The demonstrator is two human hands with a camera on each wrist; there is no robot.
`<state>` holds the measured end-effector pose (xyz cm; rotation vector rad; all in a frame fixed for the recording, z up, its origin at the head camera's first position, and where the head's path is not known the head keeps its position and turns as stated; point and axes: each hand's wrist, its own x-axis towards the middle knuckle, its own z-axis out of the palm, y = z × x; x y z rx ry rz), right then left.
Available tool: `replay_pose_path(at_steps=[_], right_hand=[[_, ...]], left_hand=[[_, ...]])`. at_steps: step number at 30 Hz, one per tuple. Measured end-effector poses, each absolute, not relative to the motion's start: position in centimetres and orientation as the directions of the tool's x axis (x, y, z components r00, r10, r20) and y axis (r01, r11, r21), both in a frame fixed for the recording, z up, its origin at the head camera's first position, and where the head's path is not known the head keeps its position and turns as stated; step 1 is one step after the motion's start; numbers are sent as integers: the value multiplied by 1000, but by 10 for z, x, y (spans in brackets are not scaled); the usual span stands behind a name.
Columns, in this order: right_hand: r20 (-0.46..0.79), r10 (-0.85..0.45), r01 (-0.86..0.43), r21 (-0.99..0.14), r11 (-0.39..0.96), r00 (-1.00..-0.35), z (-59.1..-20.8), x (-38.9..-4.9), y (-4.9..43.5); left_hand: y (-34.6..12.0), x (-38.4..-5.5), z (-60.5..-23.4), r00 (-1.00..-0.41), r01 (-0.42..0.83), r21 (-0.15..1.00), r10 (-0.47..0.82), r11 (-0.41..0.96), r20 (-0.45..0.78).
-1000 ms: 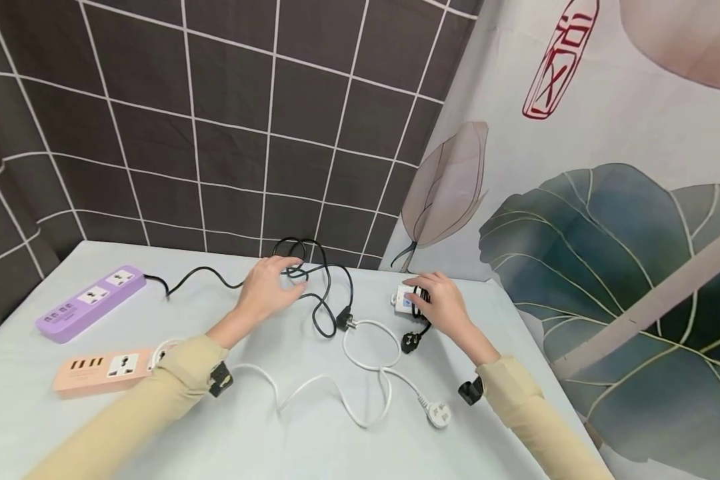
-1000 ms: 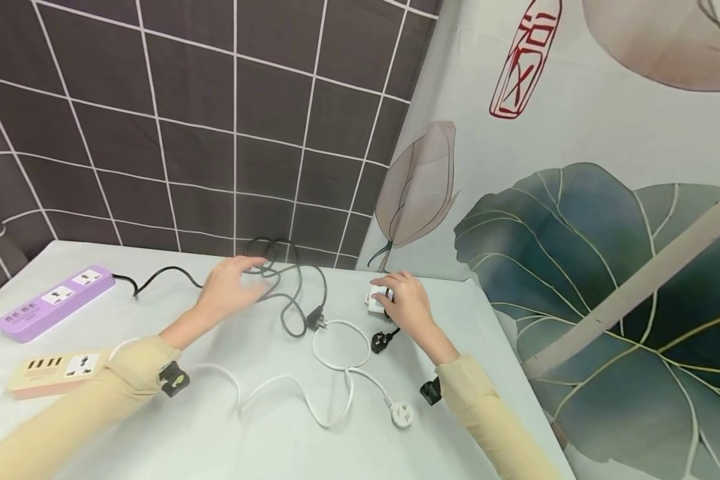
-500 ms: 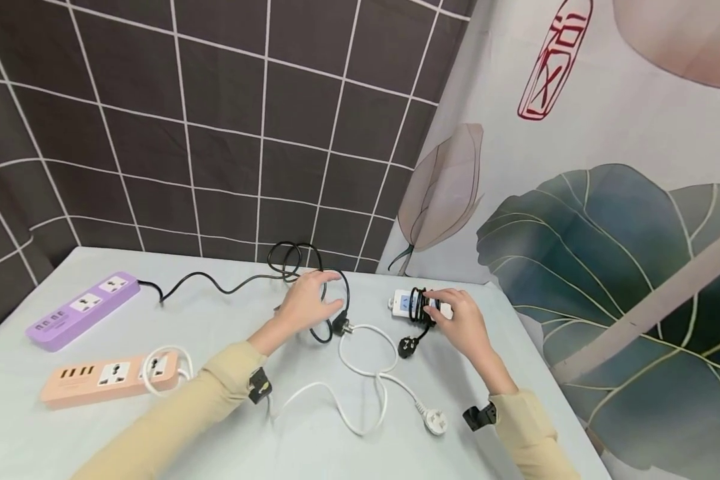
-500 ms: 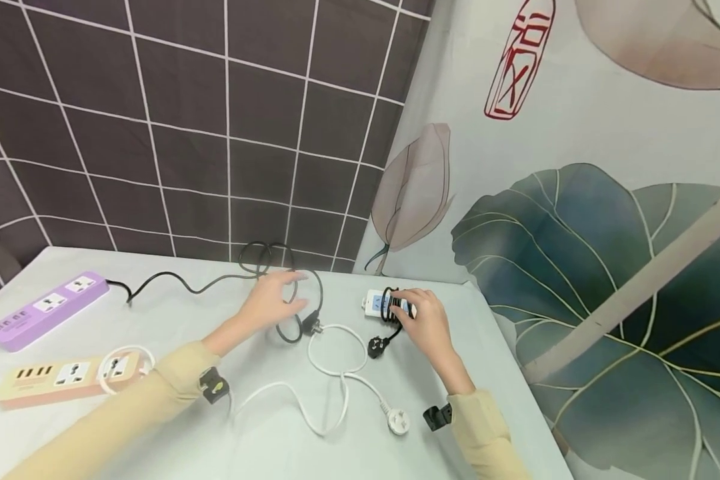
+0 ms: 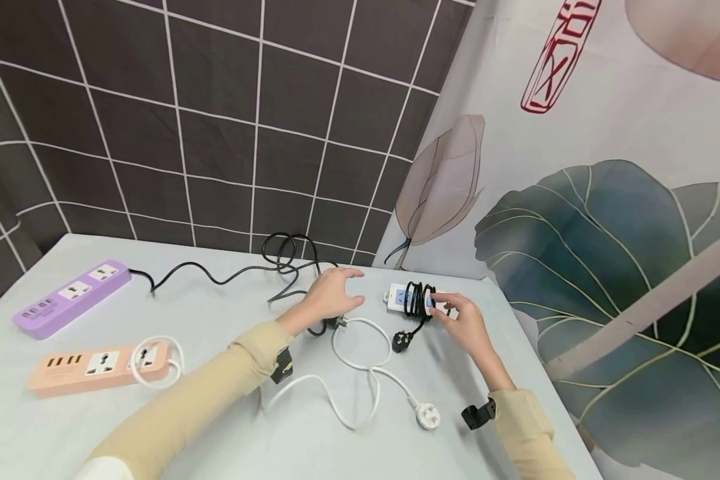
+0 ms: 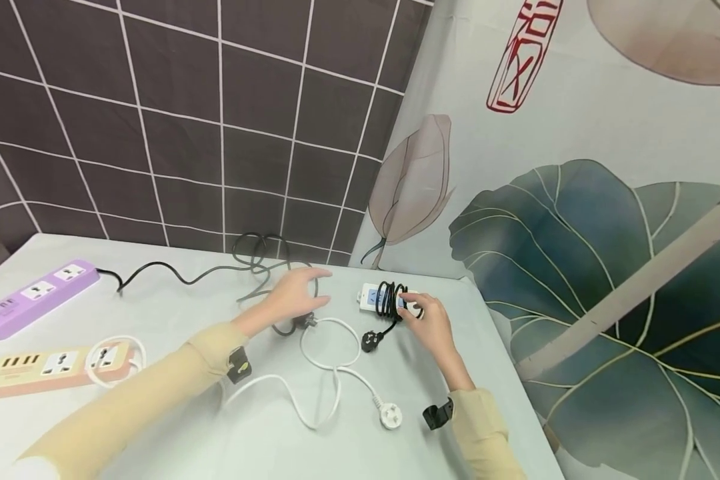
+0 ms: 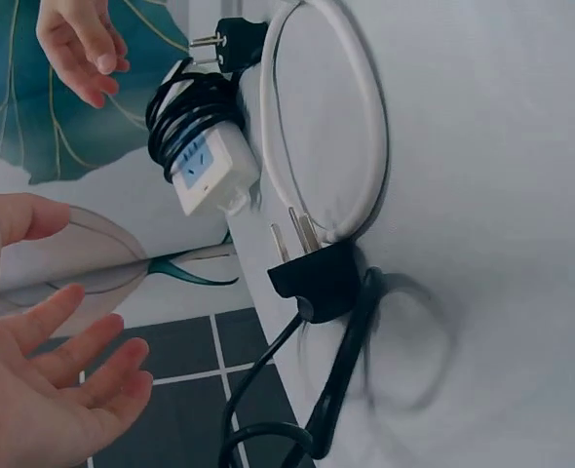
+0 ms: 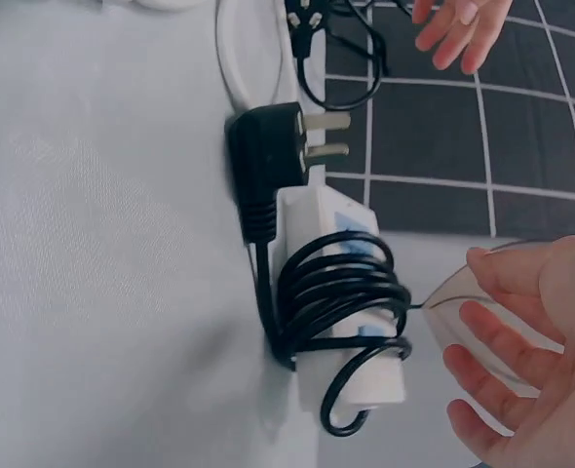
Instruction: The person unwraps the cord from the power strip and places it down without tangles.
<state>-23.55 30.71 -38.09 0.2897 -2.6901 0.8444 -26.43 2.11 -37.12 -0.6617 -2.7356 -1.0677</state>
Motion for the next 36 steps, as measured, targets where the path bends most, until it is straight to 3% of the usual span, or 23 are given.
replay_pose_path(at_steps=[12, 28, 36], right_hand=[[199, 34, -110, -668, 736, -980, -387, -252, 328], [139, 132, -7, -712, 702, -981, -386, -254, 330], [51, 146, 60, -744, 665, -988, -390, -258, 332]], left_hand=[[55, -291, -368, -876, 468, 586, 437, 662, 206], [98, -310, -384, -863, 479, 526, 485, 703, 138], [115, -313, -397, -856, 490, 485, 506, 724, 109]])
